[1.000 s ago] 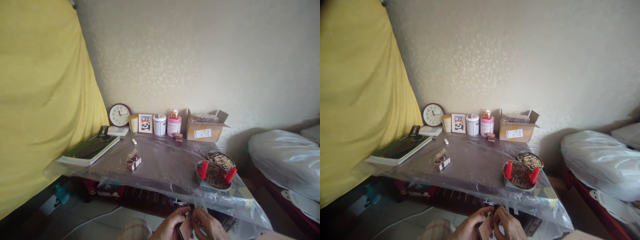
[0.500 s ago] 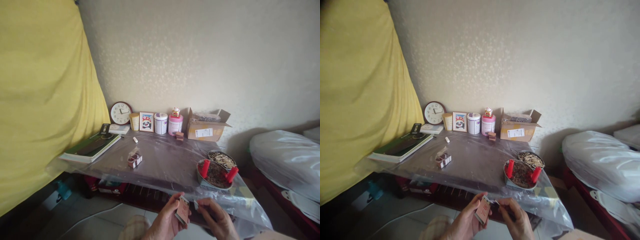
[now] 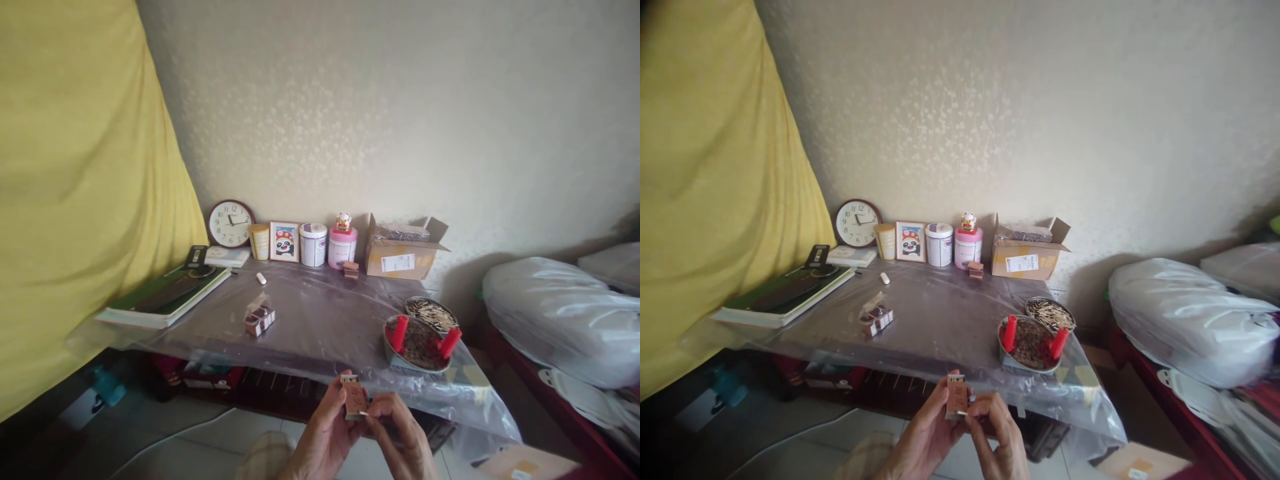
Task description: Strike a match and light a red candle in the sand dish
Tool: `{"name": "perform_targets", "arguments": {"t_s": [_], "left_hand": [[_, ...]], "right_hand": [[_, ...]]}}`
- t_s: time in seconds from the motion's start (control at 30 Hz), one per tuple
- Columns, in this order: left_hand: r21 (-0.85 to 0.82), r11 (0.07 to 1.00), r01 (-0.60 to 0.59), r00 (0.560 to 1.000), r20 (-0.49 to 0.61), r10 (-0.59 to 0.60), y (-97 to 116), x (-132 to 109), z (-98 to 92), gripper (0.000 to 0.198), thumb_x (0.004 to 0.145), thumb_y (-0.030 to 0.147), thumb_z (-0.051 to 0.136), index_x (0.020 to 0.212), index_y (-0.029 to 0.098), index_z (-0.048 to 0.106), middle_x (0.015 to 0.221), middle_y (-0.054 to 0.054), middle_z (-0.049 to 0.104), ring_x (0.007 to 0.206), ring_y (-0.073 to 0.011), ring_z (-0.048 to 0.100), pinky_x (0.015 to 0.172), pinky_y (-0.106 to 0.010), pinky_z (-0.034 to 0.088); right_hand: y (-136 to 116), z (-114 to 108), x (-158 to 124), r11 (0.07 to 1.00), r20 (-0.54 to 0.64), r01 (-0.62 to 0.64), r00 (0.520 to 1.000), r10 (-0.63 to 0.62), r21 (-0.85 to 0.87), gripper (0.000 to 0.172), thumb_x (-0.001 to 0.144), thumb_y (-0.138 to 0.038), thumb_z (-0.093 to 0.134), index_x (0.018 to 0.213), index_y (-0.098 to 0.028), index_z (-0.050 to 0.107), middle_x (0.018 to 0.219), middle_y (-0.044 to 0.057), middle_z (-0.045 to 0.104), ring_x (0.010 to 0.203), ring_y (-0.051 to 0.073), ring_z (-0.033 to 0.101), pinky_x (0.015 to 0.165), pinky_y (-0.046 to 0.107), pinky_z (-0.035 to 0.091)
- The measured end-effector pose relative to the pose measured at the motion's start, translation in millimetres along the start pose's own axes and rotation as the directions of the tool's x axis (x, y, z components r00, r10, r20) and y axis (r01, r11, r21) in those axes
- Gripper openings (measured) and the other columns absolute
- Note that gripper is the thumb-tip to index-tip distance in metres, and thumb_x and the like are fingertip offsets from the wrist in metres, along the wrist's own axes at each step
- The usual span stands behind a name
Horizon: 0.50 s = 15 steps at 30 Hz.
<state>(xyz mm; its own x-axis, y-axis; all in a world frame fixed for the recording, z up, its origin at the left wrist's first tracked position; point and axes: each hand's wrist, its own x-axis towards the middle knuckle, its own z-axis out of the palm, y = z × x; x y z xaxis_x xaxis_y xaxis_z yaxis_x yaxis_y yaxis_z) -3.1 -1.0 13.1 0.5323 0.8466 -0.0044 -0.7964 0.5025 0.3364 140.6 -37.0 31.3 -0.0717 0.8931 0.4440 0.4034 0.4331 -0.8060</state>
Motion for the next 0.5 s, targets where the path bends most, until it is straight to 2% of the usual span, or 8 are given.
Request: {"name": "perform_targets", "arguments": {"t_s": [0.13, 0.27, 0.33, 0.43, 0.5], "left_hand": [[0.022, 1.0, 0.003, 1.0, 0.02, -0.004, -2.9, 2.2, -1.3, 0.022, 0.091, 0.028, 0.049, 0.108, 0.019, 0.059, 0.104, -0.01, 0.061, 0.092, -0.017, 0.057, 0.083, -0.032, 0.042], [0.182, 0.981, -0.065, 0.998, 0.012, 0.064, -3.5, 2.0, -0.6, 0.024, 0.09, 0.032, 0.047, 0.104, 0.017, 0.061, 0.1, -0.009, 0.059, 0.094, -0.0196, 0.054, 0.083, -0.034, 0.041], [0.314, 0.942, -0.12, 0.993, 0.02, 0.12, -2.5, 2.2, 1.0, 0.024, 0.09, 0.033, 0.049, 0.1, 0.016, 0.061, 0.093, -0.008, 0.057, 0.093, -0.019, 0.053, 0.083, -0.033, 0.04], [0.45, 0.87, -0.2, 0.98, 0.094, 0.176, -1.1, 4.9, 0.5, 0.026, 0.083, 0.036, 0.058, 0.101, 0.016, 0.061, 0.09, -0.007, 0.057, 0.09, -0.019, 0.052, 0.083, -0.032, 0.039], [0.501, 0.826, -0.258, 0.966, 0.12, 0.229, -1.0, 7.3, -3.0, 0.039, 0.075, 0.035, 0.069, 0.109, 0.019, 0.058, 0.095, -0.008, 0.059, 0.094, -0.0203, 0.053, 0.086, -0.034, 0.038]], "right_hand": [[5.6, 3.4, -1.6, 0.996, -0.009, -0.041, 0.999, 0.042, 0.08, 0.01, 0.09, -0.028, 0.051, 0.085, -0.021, 0.056, 0.092, 0.005, 0.055, 0.083, 0.016, 0.057, 0.068, 0.021, 0.053], [8.1, 2.4, -0.9, 0.995, -0.01, -0.054, 0.998, 0.055, 0.08, 0.01, 0.089, -0.029, 0.053, 0.085, -0.021, 0.056, 0.091, 0.004, 0.056, 0.081, 0.015, 0.058, 0.069, 0.02, 0.053], [8.2, 0.8, 0.7, 0.996, -0.012, -0.056, 0.998, 0.057, 0.073, 0.01, 0.089, -0.03, 0.053, 0.084, -0.021, 0.056, 0.089, 0.004, 0.056, 0.079, 0.014, 0.059, 0.07, 0.019, 0.052], [8.4, -0.9, 3.1, 0.996, -0.025, -0.063, 0.998, 0.065, 0.066, 0.014, 0.089, -0.032, 0.053, 0.082, -0.02, 0.055, 0.085, 0.003, 0.058, 0.077, 0.014, 0.059, 0.071, 0.018, 0.049], [8.2, -1.1, 4.3, 0.996, -0.042, -0.067, 0.997, 0.07, 0.064, 0.015, 0.089, -0.033, 0.053, 0.082, -0.02, 0.056, 0.083, 0.003, 0.058, 0.075, 0.013, 0.058, 0.07, 0.018, 0.048]]}}
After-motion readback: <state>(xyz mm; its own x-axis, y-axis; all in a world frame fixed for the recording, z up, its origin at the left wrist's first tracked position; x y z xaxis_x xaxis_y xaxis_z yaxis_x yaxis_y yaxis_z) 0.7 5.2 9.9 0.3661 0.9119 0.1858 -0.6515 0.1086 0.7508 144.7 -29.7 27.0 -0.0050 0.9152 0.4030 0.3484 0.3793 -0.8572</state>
